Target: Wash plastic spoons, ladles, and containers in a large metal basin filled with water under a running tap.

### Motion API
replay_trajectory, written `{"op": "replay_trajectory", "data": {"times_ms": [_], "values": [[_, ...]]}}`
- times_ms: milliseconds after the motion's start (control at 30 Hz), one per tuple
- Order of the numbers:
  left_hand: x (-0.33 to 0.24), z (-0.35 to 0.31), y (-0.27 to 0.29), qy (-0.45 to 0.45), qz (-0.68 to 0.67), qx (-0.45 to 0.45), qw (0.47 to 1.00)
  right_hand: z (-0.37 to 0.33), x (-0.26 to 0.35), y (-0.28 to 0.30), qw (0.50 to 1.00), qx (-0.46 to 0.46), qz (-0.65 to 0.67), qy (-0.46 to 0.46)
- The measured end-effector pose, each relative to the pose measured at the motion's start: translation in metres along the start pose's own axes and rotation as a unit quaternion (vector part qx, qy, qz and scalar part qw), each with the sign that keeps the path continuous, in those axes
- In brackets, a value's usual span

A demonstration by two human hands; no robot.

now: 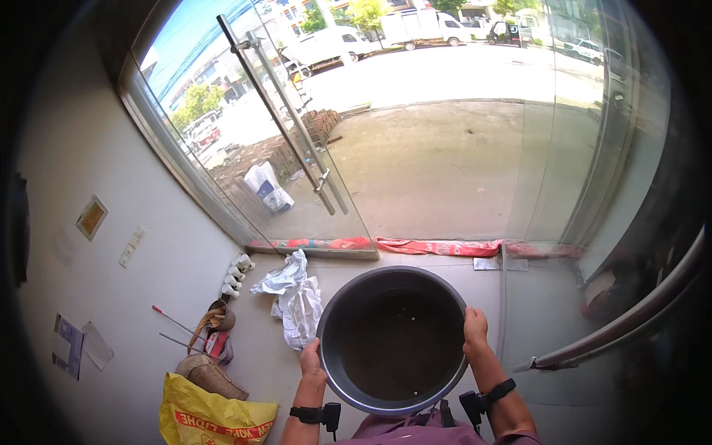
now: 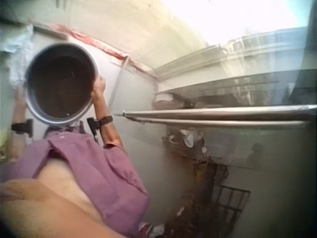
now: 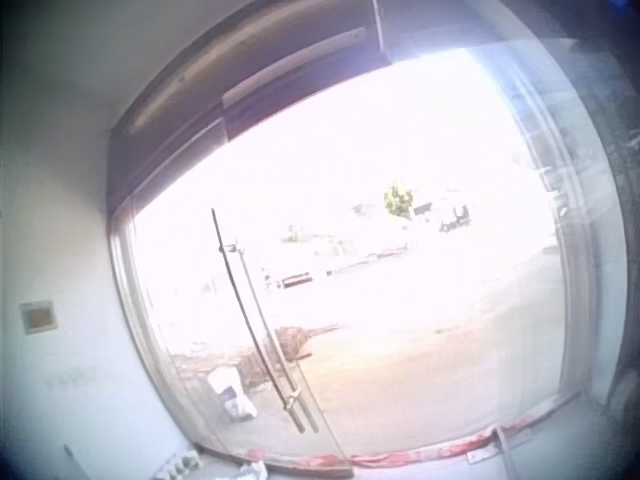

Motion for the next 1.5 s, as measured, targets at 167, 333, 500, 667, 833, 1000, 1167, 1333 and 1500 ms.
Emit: {"op": "replay_trajectory", "data": {"times_ms": [167,333,500,667,833,1000,1167,1333,1500], "values": [[0.018,0.144,-0.141,0.033,-0.007,0.034,0.999,0.147,0.039,-0.024,0.994,-0.094,-0.05,0.01],[0.038,0.265,-0.295,0.093,0.025,0.072,0.993,0.272,0.106,-0.038,0.988,-0.148,-0.044,-0.015],[0.051,0.387,-0.415,0.104,0.04,0.104,0.988,0.401,0.183,-0.072,0.988,-0.143,-0.054,0.004],[0.084,0.503,-0.532,0.064,0.051,0.095,0.992,0.53,0.279,-0.118,0.994,-0.088,0.032,0.048],[0.088,0.577,-0.645,0.045,-0.026,0.059,0.997,0.707,0.326,-0.145,0.999,-0.037,0.017,0.007],[0.087,0.657,-0.738,0.04,-0.044,0.043,0.997,0.827,0.422,-0.191,1.0,-0.012,0.011,0.027],[0.086,0.752,-0.849,0.021,-0.038,0.002,0.999,0.975,0.476,-0.237,0.999,0.006,-0.019,0.027],[0.109,0.889,-0.929,0.011,-0.043,0.016,0.999,1.139,0.503,-0.277,0.999,0.032,-0.034,0.027],[0.122,0.997,-1.047,0.018,-0.06,-0.024,0.998,1.288,0.588,-0.331,0.995,0.042,-0.085,0.013]]}}
Point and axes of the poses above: each hand's wrist, its own z-axis towards the middle knuckle, its own y-axis out of the back of the hand, x = y × z, the point moved 4 cm from there along z, towards the middle knuckle, and after that the axes turned 11 degrees about -z, right-handed, at the moved point
